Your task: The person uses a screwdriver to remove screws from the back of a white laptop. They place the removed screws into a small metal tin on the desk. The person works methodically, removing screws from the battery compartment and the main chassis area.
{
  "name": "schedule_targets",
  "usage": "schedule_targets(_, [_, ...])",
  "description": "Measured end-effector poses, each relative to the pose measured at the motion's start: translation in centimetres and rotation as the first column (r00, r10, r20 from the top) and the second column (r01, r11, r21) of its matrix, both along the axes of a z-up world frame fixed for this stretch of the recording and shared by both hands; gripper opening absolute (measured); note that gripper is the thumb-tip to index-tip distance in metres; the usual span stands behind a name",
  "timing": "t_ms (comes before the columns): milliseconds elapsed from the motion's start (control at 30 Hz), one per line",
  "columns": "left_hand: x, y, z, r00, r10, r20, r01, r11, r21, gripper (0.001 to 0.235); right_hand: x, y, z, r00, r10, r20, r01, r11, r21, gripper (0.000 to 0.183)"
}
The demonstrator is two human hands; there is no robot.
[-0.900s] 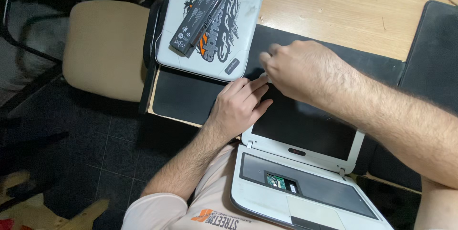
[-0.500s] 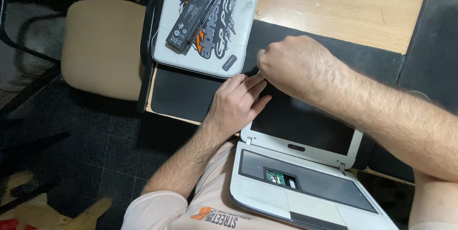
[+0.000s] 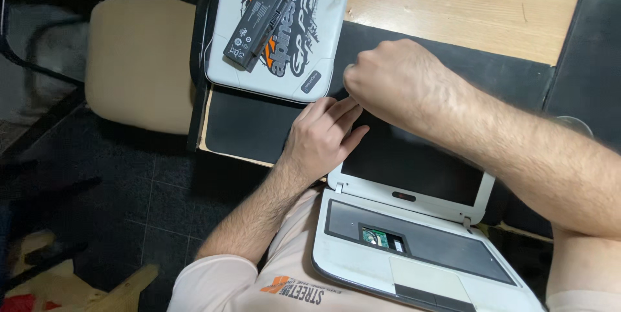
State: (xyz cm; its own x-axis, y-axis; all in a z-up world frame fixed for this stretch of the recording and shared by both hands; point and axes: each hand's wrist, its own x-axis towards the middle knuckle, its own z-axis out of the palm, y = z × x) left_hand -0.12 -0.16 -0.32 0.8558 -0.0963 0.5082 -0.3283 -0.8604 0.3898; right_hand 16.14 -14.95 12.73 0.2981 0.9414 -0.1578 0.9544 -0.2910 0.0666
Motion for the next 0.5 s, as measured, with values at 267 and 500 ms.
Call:
schedule_targets(267, [-0.3, 0.0, -0.3, 1.0, -0.006, 0.009, 0.006, 1.0, 0.008, 0.034, -0.4, 0.6, 2.7, 0.995, 0.037, 0.093, -0.03, 0.997, -0.074, 0.007])
schedule_targets(500, [-0.1, 0.0, -0.4, 1.0, -0.002, 0.012, 0.003, 1.0, -0.013, 0.034, 0.2, 0.9, 1.0, 1.0, -0.026, 0.014, 0.027, 0.996, -0.081, 0.024])
